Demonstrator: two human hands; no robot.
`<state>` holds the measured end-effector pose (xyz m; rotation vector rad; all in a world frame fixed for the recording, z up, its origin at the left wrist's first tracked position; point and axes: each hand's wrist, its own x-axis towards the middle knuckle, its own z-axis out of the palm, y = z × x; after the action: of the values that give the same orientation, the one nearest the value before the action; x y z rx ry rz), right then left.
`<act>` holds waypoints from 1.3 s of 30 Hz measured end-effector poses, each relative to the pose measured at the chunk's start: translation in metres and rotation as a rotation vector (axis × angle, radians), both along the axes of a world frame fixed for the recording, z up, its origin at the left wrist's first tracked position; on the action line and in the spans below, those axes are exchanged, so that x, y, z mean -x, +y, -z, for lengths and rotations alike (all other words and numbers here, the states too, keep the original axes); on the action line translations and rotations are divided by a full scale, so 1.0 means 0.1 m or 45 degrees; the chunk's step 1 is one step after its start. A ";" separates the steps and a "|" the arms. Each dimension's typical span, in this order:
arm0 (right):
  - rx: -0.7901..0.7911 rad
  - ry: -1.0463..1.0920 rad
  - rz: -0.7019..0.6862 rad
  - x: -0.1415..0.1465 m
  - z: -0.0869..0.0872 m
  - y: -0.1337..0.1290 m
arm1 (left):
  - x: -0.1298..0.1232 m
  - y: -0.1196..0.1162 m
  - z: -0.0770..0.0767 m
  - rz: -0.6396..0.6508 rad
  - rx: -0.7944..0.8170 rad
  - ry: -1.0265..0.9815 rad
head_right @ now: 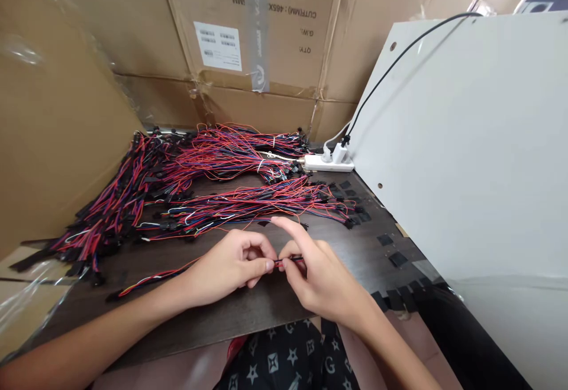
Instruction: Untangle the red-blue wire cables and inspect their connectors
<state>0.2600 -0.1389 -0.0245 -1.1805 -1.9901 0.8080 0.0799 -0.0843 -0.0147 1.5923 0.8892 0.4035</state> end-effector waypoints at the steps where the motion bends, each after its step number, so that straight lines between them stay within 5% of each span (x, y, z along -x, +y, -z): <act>1: 0.000 -0.013 -0.002 0.00 0.00 0.00 | 0.00 0.00 0.00 -0.009 -0.016 0.007; 23: 0.032 -0.082 0.018 0.00 -0.03 0.01 | -0.04 -0.05 0.06 -0.138 0.055 -0.133; 32: 0.116 0.173 0.045 -0.08 -0.14 0.03 | -0.03 -0.06 0.02 -0.119 -0.089 -0.146; 39: 0.022 0.011 0.054 -0.07 -0.11 0.06 | -0.03 -0.06 0.05 -0.112 -0.225 -0.079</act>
<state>0.2671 -0.1333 -0.0132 -1.2233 -1.9484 0.8089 0.0825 -0.0902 -0.0192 1.6954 0.8983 0.6046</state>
